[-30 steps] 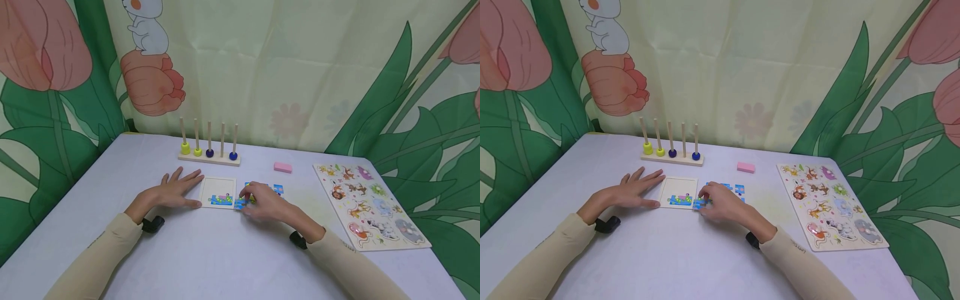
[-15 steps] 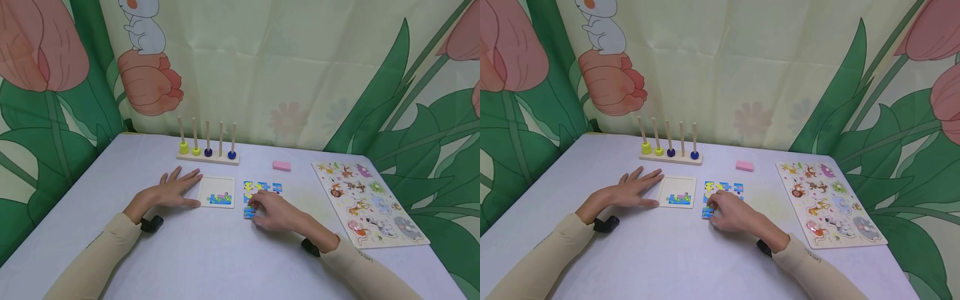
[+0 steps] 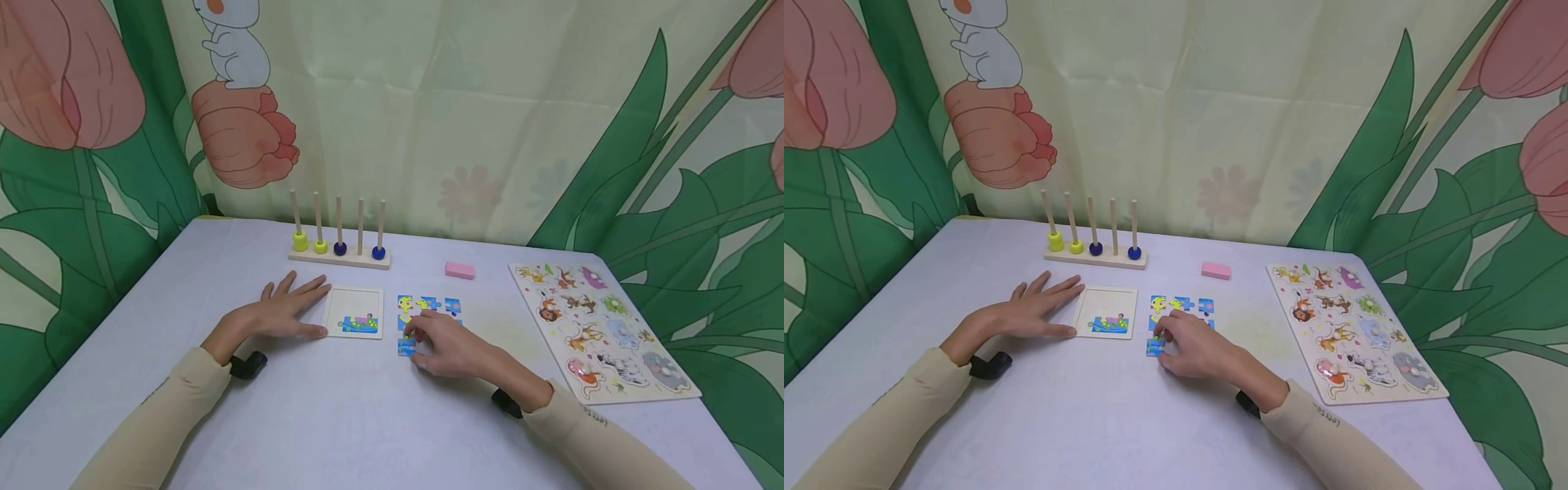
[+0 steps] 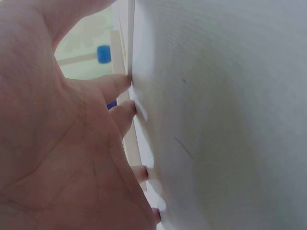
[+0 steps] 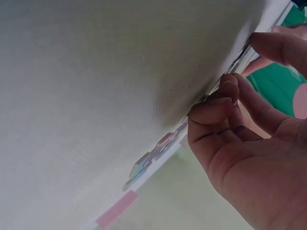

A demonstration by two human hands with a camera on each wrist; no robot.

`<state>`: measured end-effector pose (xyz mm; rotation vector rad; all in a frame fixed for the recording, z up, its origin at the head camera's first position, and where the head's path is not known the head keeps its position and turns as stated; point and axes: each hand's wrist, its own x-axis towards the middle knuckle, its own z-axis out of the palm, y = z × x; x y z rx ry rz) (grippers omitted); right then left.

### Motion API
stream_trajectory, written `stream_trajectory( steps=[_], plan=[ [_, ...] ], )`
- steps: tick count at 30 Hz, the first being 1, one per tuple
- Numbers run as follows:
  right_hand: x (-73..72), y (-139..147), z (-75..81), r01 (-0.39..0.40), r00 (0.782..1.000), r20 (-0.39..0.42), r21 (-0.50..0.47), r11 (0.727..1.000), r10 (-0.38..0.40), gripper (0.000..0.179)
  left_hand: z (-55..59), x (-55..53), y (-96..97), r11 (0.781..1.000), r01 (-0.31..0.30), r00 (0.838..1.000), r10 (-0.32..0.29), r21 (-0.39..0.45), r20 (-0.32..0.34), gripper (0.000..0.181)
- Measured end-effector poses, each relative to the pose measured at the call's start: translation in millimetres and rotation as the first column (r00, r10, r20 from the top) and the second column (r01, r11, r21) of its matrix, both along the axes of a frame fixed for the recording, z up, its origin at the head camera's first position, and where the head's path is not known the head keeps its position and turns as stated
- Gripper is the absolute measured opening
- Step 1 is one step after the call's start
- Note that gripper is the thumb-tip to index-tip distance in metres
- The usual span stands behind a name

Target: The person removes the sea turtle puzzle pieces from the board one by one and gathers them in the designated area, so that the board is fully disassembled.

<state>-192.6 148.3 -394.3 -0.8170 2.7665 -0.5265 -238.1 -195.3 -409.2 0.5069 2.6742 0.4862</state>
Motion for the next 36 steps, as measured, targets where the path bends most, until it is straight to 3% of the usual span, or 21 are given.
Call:
stream_trajectory(
  steps=[36],
  plan=[
    [0.3, 0.7, 1.1, 0.000, 1.000, 0.020, 0.012, 1.000, -0.001, 0.036, -0.6, -1.6, -0.6, 1.000, 0.007, 1.000, -0.007, -0.007, -0.002, 0.100]
  ],
)
